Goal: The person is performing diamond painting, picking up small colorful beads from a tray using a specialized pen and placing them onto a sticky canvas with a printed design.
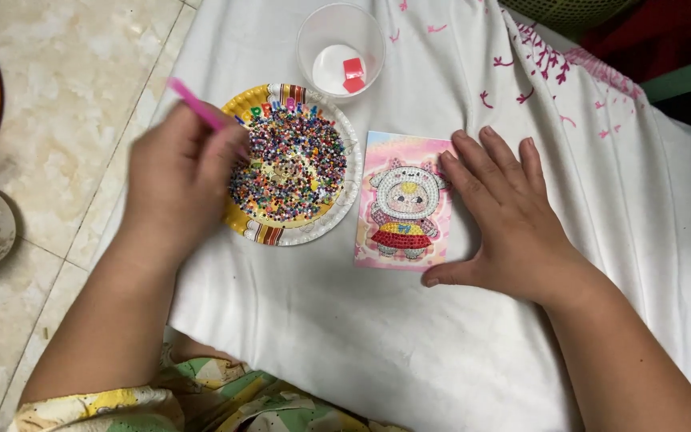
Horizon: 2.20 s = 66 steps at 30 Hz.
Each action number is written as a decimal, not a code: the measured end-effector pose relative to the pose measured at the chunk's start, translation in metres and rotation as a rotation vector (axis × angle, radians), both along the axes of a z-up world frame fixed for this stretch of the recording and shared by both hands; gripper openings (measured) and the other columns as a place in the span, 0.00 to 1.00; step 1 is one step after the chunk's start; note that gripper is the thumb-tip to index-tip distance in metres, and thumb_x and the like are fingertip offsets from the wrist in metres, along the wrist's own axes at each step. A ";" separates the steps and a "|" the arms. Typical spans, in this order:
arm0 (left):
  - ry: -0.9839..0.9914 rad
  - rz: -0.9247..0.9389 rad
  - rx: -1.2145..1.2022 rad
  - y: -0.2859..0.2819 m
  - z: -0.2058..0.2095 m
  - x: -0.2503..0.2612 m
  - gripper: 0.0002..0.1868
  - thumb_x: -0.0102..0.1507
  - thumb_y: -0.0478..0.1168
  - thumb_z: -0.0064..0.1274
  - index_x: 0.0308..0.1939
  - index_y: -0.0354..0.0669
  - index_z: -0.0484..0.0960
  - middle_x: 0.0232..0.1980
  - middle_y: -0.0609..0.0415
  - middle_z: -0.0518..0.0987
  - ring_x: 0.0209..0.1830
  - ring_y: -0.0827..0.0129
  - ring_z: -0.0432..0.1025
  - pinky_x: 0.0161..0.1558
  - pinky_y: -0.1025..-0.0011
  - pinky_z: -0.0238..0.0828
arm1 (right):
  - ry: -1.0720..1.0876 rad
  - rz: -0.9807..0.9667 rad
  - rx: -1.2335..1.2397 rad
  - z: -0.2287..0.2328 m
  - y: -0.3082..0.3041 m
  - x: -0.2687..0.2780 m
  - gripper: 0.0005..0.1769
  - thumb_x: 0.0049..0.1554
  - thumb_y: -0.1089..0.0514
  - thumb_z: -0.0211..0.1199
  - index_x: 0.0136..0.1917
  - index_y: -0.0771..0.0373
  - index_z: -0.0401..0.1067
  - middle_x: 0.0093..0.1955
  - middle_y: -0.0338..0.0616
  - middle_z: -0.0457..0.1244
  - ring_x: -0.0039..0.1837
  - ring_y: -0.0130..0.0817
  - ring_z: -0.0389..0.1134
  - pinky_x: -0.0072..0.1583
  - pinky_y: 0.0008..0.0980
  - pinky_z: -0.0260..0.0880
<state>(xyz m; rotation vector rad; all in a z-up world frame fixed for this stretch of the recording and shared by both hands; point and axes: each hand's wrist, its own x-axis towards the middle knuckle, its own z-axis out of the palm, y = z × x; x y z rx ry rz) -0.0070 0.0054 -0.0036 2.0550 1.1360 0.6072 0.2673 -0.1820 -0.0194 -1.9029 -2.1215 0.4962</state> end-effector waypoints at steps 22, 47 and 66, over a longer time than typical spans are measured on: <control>-0.030 -0.155 -0.073 -0.003 -0.008 -0.002 0.03 0.63 0.37 0.51 0.38 0.42 0.79 0.36 0.57 0.79 0.34 0.73 0.74 0.36 0.76 0.69 | -0.018 0.010 0.015 -0.003 0.000 0.000 0.75 0.25 0.29 0.73 0.75 0.59 0.42 0.78 0.52 0.39 0.78 0.57 0.36 0.72 0.64 0.25; -0.098 -0.218 -0.174 0.000 -0.005 -0.010 0.01 0.61 0.35 0.57 0.35 0.45 0.81 0.30 0.61 0.79 0.25 0.84 0.68 0.28 0.85 0.64 | -0.023 0.018 0.009 -0.002 0.001 0.000 0.73 0.26 0.28 0.71 0.74 0.60 0.44 0.77 0.56 0.40 0.77 0.60 0.37 0.71 0.66 0.27; -0.025 -0.325 0.039 0.002 -0.012 -0.013 0.10 0.61 0.36 0.60 0.28 0.43 0.75 0.22 0.60 0.70 0.20 0.77 0.61 0.25 0.78 0.55 | -0.021 0.019 0.010 0.000 0.002 -0.001 0.74 0.25 0.29 0.72 0.75 0.60 0.44 0.77 0.54 0.40 0.78 0.59 0.36 0.71 0.66 0.27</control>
